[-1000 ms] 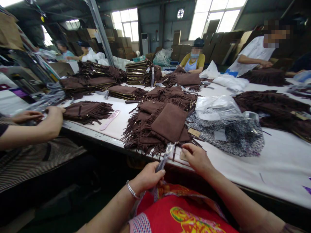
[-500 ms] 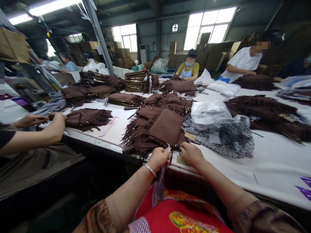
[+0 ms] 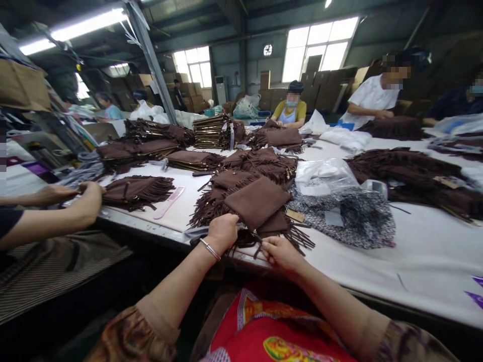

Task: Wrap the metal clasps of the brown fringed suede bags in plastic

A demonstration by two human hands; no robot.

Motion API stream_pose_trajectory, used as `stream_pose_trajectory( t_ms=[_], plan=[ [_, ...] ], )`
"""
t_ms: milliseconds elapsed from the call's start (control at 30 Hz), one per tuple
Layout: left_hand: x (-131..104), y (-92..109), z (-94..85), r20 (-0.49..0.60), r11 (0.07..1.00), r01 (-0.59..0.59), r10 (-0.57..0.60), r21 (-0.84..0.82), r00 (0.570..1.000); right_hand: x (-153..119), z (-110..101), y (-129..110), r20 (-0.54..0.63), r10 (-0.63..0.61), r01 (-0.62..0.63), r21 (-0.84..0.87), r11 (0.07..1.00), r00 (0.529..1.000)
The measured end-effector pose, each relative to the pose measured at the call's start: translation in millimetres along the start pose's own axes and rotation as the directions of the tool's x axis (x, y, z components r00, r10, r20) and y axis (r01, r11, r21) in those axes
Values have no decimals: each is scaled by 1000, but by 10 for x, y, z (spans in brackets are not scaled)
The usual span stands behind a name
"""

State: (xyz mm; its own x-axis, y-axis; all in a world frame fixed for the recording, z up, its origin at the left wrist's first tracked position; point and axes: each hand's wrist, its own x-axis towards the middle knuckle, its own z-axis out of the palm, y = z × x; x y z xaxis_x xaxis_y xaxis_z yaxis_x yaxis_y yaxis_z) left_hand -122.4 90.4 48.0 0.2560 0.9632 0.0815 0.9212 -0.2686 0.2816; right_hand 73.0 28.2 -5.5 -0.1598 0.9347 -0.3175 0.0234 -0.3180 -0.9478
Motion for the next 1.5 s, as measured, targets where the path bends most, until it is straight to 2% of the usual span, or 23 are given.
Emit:
stream_pose_trajectory(
  t_ms=[100,200,267,300,333,367,433,500,533,600,667,733,800,867,900,933,1000,1067,1133,1167,1233,1367,1500],
  plan=[
    [-62,-31,-44,-22,999,18,-17,32,1000,-28,91,21,11,64,-64,74,995,998],
    [-318,36,-7,-162,999,-43,40,-13,986,-84,48,16,27,126,-129,142,981,992],
    [-528,146,77,-278,979,-113,62,-170,958,-130,12,17,33,152,-155,174,973,988],
    [-617,214,139,-288,946,-130,40,-298,957,-152,8,19,34,156,-160,185,970,987],
    [-684,286,214,-246,884,-110,-6,-454,969,-174,15,21,35,155,-159,195,968,987],
    [-726,357,297,-148,780,-45,-61,-624,987,-194,32,21,40,147,-153,204,967,988],
    [-734,482,470,141,432,176,-113,-884,984,-231,81,14,60,129,-139,223,965,990],
    [-670,567,615,356,21,358,-44,-934,933,-261,122,-6,83,120,-136,235,963,989],
    [-626,592,668,405,-143,402,9,-904,914,-273,131,-18,88,122,-139,235,962,989],
    [-540,615,738,441,-343,444,92,-828,893,-290,127,-35,86,121,-139,243,960,989],
    [-478,616,775,473,-436,484,143,-759,869,-300,110,-26,77,124,-140,263,955,989],
    [-445,614,798,487,-489,494,153,-719,860,-309,94,10,69,125,-139,264,954,990],
    [-433,620,815,489,-524,478,129,-705,863,-322,60,52,51,120,-127,175,976,991],
    [-431,629,826,501,-529,469,94,-707,861,-334,-47,67,-28,46,-47,-32,998,999],
    [-431,633,828,513,-523,472,77,-709,855,-336,-149,58,-88,-46,30,-174,984,995],
    [-430,636,827,526,-513,479,62,-712,848,-334,-289,40,-150,-171,114,-329,937,974],
    [-427,639,818,546,-486,492,34,-723,837,-315,-669,-16,-242,-453,218,-627,748,858],
    [-424,643,800,555,-464,496,13,-733,832,-285,-1112,-72,-302,-604,112,-827,550,737],
    [-420,652,781,565,-453,502,-5,-737,825,-249,-1497,-120,-355,-625,-93,-907,412,695],
    [-419,657,774,567,-451,503,-10,-738,823,-229,-1636,-147,-370,-623,-162,-917,365,690],
    [-416,666,773,570,-450,503,-17,-738,821,-171,-1785,-224,-340,-635,-184,-936,300,694],
    [-401,667,824,574,-449,500,-37,-741,818,60,-1751,-534,-176,-709,-111,-984,137,683],
    [-394,659,869,544,-429,491,0,-758,839,439,-1748,-922,-154,-633,-232,-972,-41,759]
  ],
)
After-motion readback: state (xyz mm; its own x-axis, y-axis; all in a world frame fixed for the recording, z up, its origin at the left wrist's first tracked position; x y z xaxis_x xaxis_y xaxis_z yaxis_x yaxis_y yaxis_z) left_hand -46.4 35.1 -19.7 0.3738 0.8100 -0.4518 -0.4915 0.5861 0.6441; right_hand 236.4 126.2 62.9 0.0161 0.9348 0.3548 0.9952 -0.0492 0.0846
